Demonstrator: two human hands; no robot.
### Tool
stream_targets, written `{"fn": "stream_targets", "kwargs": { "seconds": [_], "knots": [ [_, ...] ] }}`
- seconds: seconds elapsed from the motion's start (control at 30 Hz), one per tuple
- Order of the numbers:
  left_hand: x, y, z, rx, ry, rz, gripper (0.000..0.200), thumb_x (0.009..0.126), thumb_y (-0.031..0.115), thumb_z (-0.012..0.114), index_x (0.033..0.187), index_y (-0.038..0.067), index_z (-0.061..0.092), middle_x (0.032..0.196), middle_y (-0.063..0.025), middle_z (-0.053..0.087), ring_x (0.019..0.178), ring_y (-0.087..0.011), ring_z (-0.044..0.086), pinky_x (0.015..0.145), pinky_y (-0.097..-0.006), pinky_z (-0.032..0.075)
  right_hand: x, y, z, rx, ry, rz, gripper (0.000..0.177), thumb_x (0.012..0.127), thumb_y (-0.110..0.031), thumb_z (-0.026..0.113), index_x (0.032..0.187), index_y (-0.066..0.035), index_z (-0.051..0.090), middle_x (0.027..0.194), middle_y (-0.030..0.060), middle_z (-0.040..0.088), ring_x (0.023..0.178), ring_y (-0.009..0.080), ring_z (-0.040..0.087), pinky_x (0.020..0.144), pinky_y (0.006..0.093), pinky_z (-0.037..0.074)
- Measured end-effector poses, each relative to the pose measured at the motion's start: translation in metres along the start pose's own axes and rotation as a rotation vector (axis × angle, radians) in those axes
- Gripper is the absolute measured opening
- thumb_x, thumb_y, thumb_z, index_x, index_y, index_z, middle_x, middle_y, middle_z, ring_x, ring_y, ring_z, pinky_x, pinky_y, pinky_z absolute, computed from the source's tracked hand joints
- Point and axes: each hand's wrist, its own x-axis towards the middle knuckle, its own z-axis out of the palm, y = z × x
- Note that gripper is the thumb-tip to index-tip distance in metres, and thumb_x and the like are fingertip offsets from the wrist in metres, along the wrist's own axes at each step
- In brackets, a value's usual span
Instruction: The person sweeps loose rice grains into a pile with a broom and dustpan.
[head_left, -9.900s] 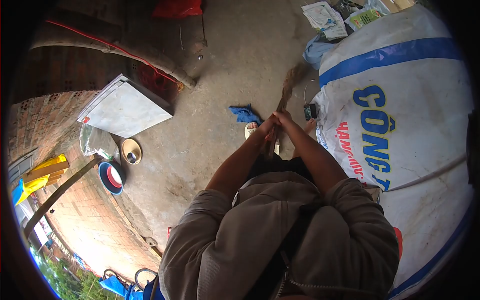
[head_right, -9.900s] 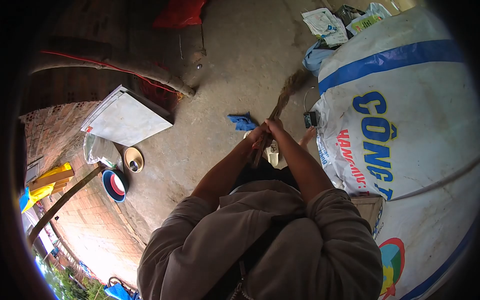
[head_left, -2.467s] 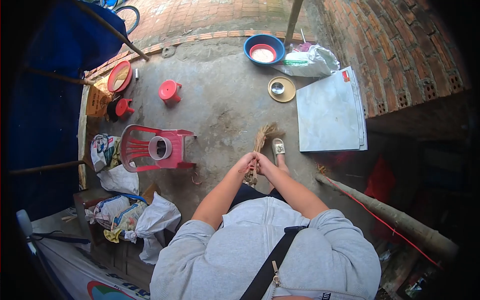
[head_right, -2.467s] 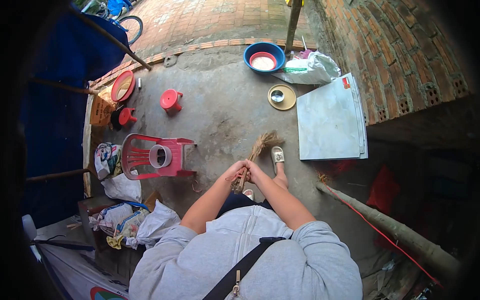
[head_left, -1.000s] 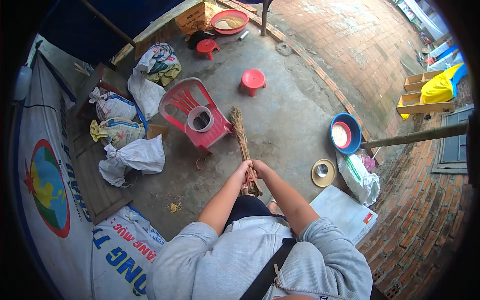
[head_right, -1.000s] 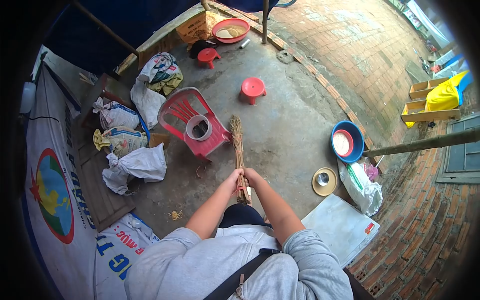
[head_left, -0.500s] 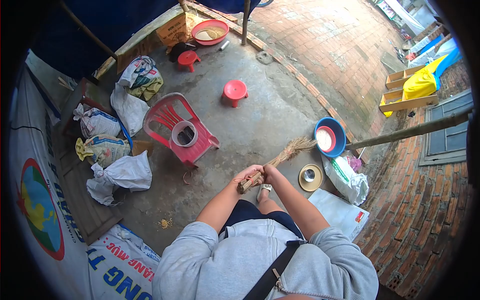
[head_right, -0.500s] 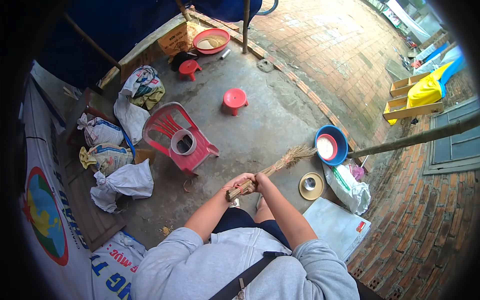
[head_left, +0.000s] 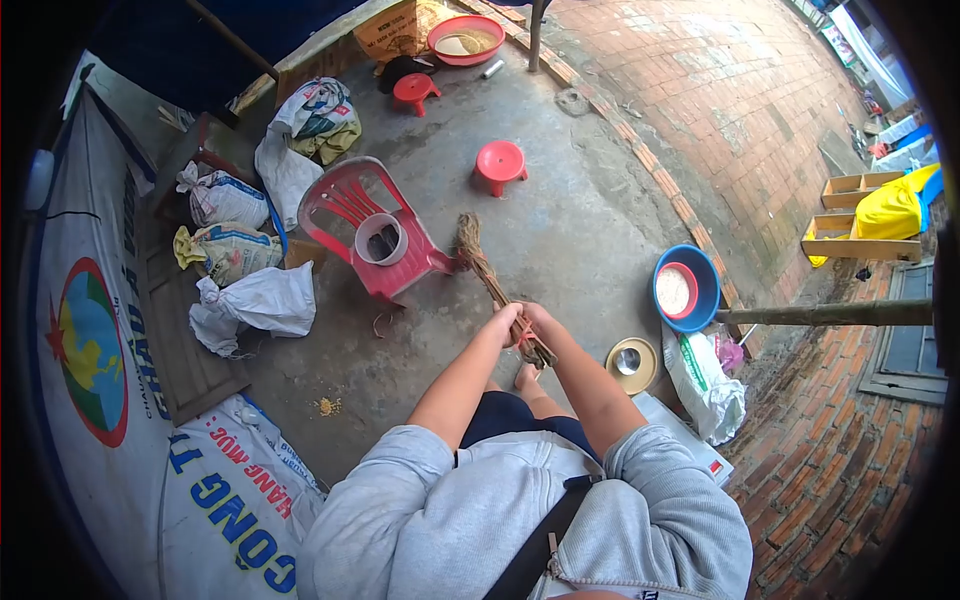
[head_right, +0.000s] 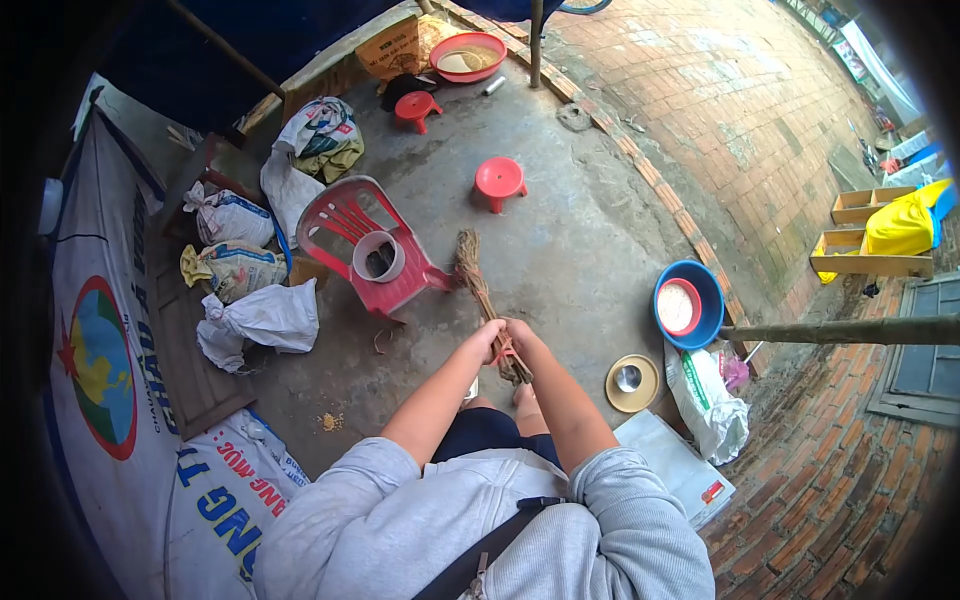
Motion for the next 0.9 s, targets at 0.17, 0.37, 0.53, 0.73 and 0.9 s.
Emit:
{"fn": "stream_targets", "kwargs": {
  "seconds": [0.17,0.37,0.53,0.73,0.9],
  "knots": [
    [-0.023,-0.040,0.057,0.236,-0.203,-0.118,0.030,0.075,0.011,0.049,0.104,0.011,0.041,0.074,-0.0138,0.055,0.058,-0.0254,0.059,0.049,-0.0390,0.052,-0.066,-0.003,-0.060,0.100,0.283,-0.021,0.032,0.089,-0.024,0.032,0.105,-0.004,0.052,0.091,0.0167,0.061,0.078,0.0313,0.061,0.067,0.0484,0.050],
    [-0.022,-0.007,0.039,-0.186,-0.753,-0.335,0.009,0.076,0.010,0.050,0.081,0.004,0.045,0.065,-0.0073,0.050,0.052,-0.0146,0.052,0.043,-0.0242,0.045,-0.063,-0.048,-0.050,0.002,0.434,0.172,0.039,0.089,-0.029,0.024,0.088,-0.004,0.053,0.077,0.0115,0.058,0.054,0.0180,0.055,0.040,0.0319,0.047],
    [-0.034,0.034,0.015,-0.030,-0.619,-0.255,0.012,0.075,0.012,0.048,0.078,0.001,0.048,0.059,-0.0087,0.052,0.046,-0.0182,0.053,0.042,-0.0266,0.047,-0.051,-0.057,0.024,0.141,0.462,0.232,0.043,0.089,-0.035,0.022,0.090,-0.003,0.052,0.092,0.0158,0.058,0.073,0.0255,0.058,0.053,0.0448,0.049],
    [-0.053,0.090,-0.010,0.280,-0.345,0.001,0.021,0.069,0.021,0.047,0.071,0.000,0.052,0.054,-0.0129,0.055,0.040,-0.0245,0.053,0.040,-0.0340,0.047,0.006,-0.066,0.088,-0.148,0.121,0.233,0.042,0.087,-0.046,0.045,0.082,-0.007,0.057,0.075,0.0095,0.062,0.069,0.0260,0.062,0.059,0.0430,0.052],
    [0.004,0.137,-0.020,-0.070,-0.066,0.155,0.043,0.063,0.009,0.049,0.103,0.015,0.035,0.069,-0.0112,0.047,0.052,-0.0247,0.053,0.042,-0.0379,0.047,0.068,-0.098,0.111,-0.230,-0.090,0.109,0.026,0.088,-0.027,0.042,0.090,-0.004,0.055,0.076,0.0088,0.063,0.064,0.0219,0.062,0.062,0.0392,0.054]
  ]
}}
